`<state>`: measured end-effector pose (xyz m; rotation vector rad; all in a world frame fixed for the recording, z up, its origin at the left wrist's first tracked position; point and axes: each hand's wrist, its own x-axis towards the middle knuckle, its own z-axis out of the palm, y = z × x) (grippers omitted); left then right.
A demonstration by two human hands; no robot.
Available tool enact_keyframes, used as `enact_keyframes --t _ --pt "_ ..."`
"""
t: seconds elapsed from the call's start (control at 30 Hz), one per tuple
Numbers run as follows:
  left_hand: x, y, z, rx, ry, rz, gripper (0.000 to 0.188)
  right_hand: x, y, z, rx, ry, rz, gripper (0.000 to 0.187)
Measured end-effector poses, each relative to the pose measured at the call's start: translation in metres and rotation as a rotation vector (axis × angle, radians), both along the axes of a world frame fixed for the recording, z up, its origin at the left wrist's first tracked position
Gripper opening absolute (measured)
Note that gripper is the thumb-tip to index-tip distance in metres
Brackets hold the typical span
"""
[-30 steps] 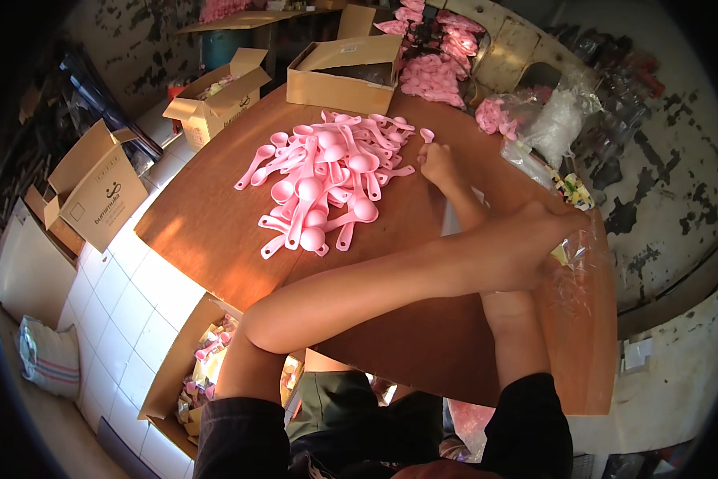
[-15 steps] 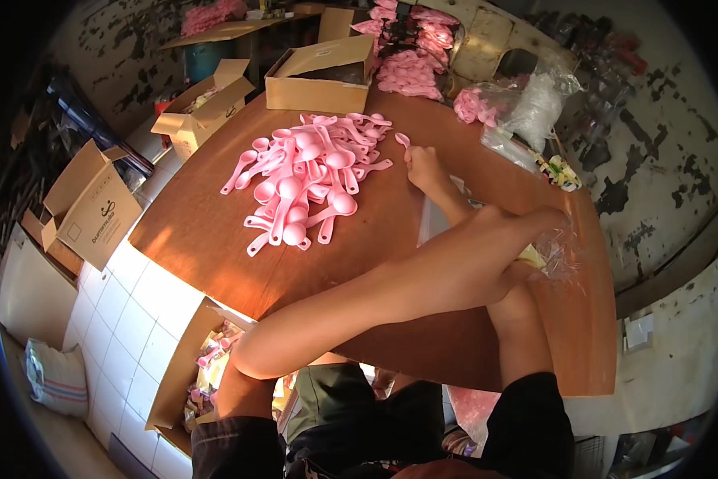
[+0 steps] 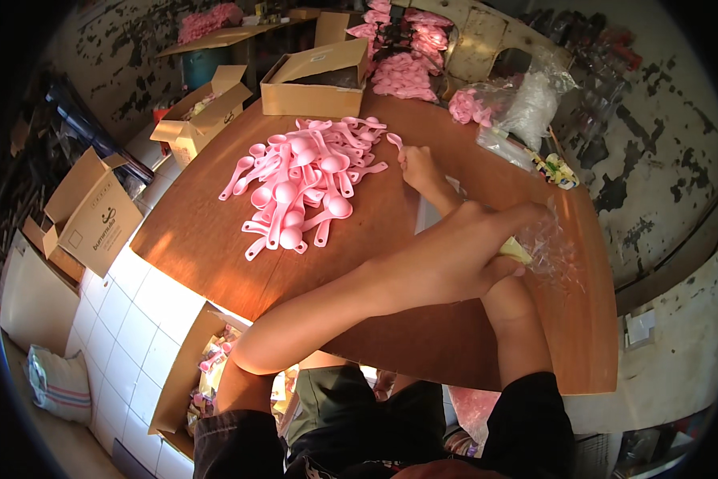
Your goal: The person repeatedly picks pink plastic spoons from a pile, places each into a small clear plastic bag, and seals the bag. They then affix a yellow sticky note to the bag and set it aside. This cycle is repeated multiple times throughout the clip.
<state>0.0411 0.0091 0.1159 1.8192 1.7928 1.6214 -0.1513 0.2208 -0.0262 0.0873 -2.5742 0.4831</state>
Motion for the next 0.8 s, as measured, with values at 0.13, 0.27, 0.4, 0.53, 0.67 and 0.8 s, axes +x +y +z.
enact_keyframes --t 0.13,0.27,0.4,0.53,0.67,0.8 --pt "0.001 0.000 0.004 0.010 0.062 0.055 0.057 0.012 0.000 0.007 0.007 0.020 -0.043 0.011" --pt "0.000 0.010 0.002 0.118 0.101 0.020 0.055 0.021 0.010 0.010 -0.025 0.134 -0.001 0.012" --pt "-0.010 0.015 -0.005 0.041 0.025 0.047 0.053 0.047 -0.004 0.007 -0.057 0.083 -0.053 0.015" --pt "-0.027 0.039 -0.002 0.028 0.183 0.160 0.054 0.119 0.018 0.047 -0.630 0.250 0.433 0.022" --pt "-0.068 0.044 0.004 0.018 0.149 0.083 0.056 0.156 0.043 0.087 -0.477 0.315 0.294 0.037" --pt "-0.097 0.060 0.003 0.127 0.141 0.097 0.060 0.189 0.086 0.133 -0.640 0.456 -0.012 0.023"
